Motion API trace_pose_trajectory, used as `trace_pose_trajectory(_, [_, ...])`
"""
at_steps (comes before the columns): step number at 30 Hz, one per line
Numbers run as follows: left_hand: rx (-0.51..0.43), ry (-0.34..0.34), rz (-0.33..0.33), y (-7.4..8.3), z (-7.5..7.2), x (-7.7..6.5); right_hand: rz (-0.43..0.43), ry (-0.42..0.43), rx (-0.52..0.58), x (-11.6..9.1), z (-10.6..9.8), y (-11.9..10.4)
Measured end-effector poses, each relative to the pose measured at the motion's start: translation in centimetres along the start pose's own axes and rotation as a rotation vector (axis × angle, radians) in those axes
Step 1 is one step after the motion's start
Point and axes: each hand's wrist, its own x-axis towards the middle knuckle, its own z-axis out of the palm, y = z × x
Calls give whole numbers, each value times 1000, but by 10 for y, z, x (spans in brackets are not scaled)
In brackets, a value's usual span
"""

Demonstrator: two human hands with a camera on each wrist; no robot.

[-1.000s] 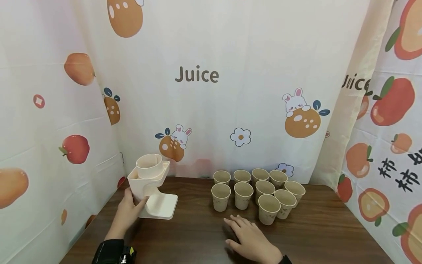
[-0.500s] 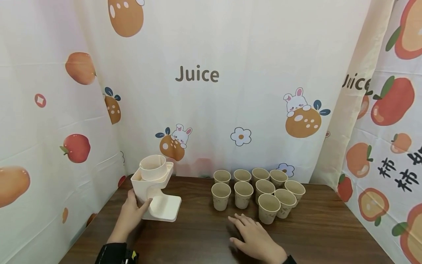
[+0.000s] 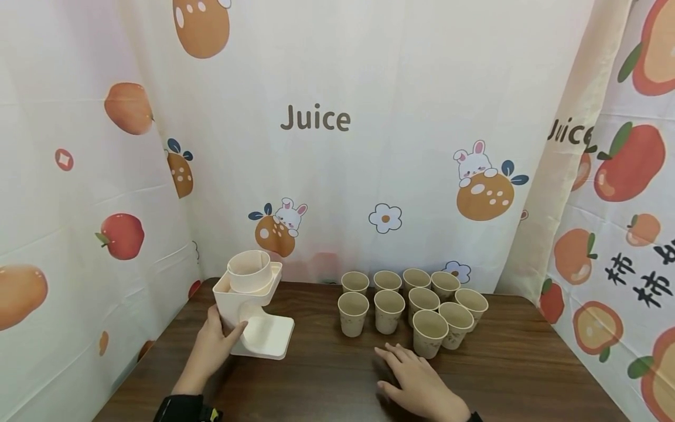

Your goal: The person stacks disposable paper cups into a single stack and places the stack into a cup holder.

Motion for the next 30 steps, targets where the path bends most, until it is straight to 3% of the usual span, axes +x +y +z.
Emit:
trace_pose_trajectory(17, [14,-40,37,6,-2,-8,1,-1,7,-4,1,5])
trace_pose_trajectory(26, [19,-86,27,3,-5,-7,-7,35,-8,-5,-1,2])
trace_pose_trajectory(30, [8,-108,19,2,-7,-7,-2,94,-34,-4,-1,1])
